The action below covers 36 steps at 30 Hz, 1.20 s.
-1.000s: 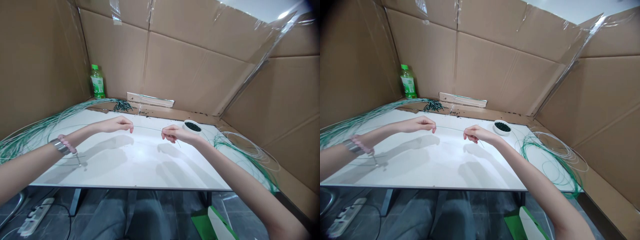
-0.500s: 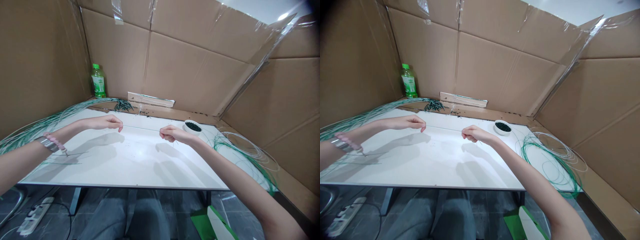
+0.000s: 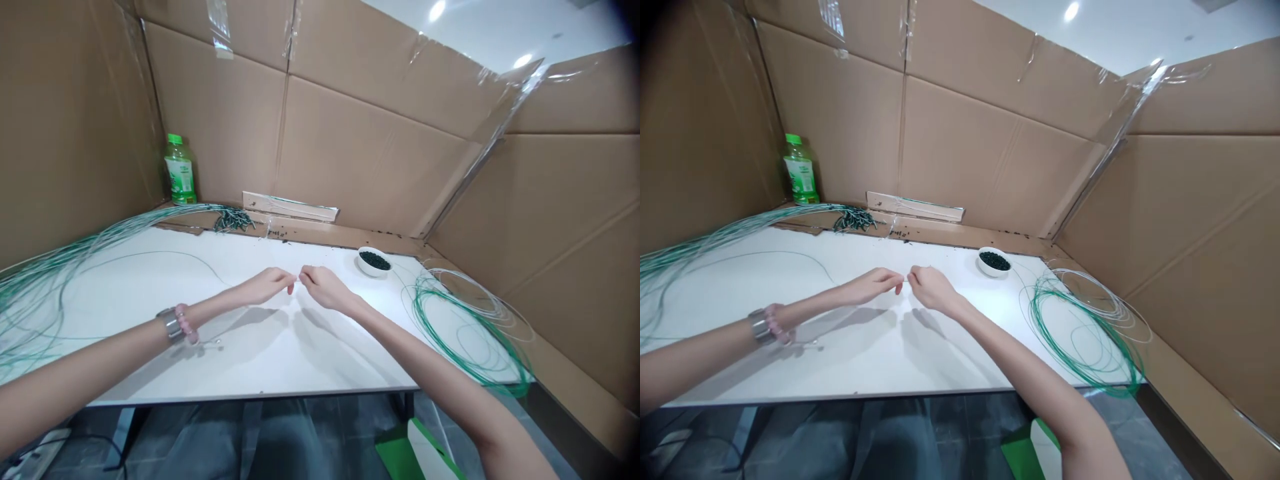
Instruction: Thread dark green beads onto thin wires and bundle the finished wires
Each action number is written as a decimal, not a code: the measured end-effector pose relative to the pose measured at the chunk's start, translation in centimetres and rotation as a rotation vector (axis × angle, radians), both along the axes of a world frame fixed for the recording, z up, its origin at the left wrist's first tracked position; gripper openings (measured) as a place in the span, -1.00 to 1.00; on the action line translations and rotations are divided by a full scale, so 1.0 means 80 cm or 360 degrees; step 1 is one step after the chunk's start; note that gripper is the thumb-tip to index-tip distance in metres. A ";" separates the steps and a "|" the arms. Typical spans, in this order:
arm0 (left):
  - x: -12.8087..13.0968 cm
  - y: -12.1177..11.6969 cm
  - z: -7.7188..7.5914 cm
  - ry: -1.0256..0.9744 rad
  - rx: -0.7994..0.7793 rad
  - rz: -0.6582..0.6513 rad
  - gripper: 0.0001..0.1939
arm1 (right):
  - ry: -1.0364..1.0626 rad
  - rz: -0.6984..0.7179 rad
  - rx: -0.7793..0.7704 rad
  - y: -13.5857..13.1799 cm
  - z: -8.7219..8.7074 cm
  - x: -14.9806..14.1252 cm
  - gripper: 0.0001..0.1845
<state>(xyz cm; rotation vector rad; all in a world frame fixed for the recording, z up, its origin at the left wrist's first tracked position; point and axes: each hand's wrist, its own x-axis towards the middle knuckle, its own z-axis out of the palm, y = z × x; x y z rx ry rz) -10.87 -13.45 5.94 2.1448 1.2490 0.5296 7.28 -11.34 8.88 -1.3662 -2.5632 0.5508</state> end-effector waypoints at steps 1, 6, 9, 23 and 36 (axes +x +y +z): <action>-0.001 0.001 -0.008 0.0008 0.0040 0.0035 -0.53 | -0.0043 -0.0085 0.0055 0.014 0.006 0.017 -0.68; -0.025 -0.001 -0.034 0.0159 0.0175 0.0159 -0.58 | -0.0327 -0.0657 0.0220 0.103 0.049 0.125 -0.67; -0.033 -0.005 -0.042 0.0282 0.0230 0.0217 -0.59 | -0.0507 -0.0780 0.0115 0.142 0.049 0.170 -0.66; -0.037 -0.006 -0.048 0.0487 0.0261 0.0157 -0.54 | -0.0680 -0.0746 -0.0081 0.196 -0.005 0.202 -0.69; -0.036 -0.008 -0.045 0.0507 0.0244 0.0170 -0.57 | -0.0166 -0.0667 0.0040 0.182 0.020 0.204 -0.71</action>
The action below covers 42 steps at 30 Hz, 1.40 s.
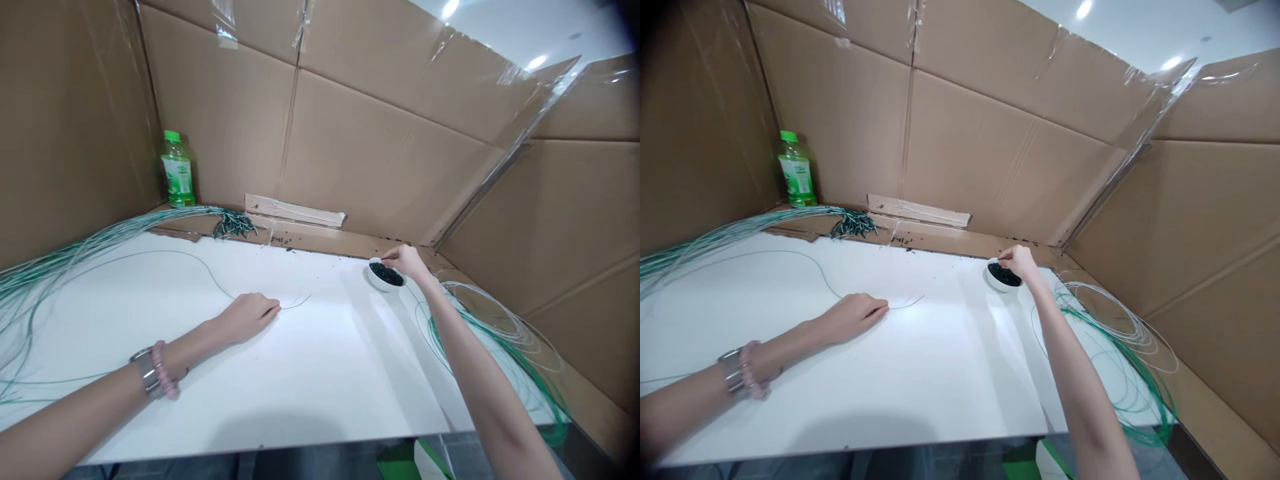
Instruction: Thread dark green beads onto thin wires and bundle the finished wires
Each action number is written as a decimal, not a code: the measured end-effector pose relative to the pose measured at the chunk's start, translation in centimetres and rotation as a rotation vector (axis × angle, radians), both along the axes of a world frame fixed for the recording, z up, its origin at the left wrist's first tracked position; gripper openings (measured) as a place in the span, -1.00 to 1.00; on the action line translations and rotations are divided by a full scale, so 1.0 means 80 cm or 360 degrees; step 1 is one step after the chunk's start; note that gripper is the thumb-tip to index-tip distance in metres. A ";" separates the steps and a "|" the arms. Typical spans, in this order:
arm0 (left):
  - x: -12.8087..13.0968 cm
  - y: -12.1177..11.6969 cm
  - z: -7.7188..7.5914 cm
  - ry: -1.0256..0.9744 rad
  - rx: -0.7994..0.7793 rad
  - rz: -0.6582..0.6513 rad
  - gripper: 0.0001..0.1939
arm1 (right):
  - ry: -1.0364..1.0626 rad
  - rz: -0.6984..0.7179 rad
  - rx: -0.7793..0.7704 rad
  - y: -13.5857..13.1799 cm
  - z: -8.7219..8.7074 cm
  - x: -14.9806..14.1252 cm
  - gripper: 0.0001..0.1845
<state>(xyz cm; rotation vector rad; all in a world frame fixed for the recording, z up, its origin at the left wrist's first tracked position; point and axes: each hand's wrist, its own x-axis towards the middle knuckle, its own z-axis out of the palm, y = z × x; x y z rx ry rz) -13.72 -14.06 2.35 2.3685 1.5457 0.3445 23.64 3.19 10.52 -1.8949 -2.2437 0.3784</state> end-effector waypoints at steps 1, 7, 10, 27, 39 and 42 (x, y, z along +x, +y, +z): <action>0.000 0.001 -0.001 0.0004 0.0002 0.0001 -0.58 | 0.0048 0.0038 0.0012 -0.003 0.000 -0.007 -0.72; -0.003 0.003 -0.005 0.0037 0.0025 -0.0010 -0.58 | 0.0297 0.0335 -0.0056 -0.031 -0.046 -0.070 -0.72; -0.002 0.003 -0.005 0.0058 0.0034 -0.0017 -0.58 | 0.0371 0.0409 -0.0120 -0.040 -0.074 -0.092 -0.72; 0.000 -0.001 0.005 0.0102 0.0013 -0.0024 -0.59 | 0.0609 0.0305 -0.0206 -0.041 -0.103 -0.096 -0.73; -0.001 -0.002 0.005 0.0097 0.0005 -0.0031 -0.60 | 0.0785 0.0215 -0.0187 -0.037 -0.113 -0.095 -0.72; -0.001 -0.002 0.005 0.0094 0.0002 -0.0029 -0.59 | 0.0836 0.0202 -0.0191 -0.037 -0.116 -0.095 -0.72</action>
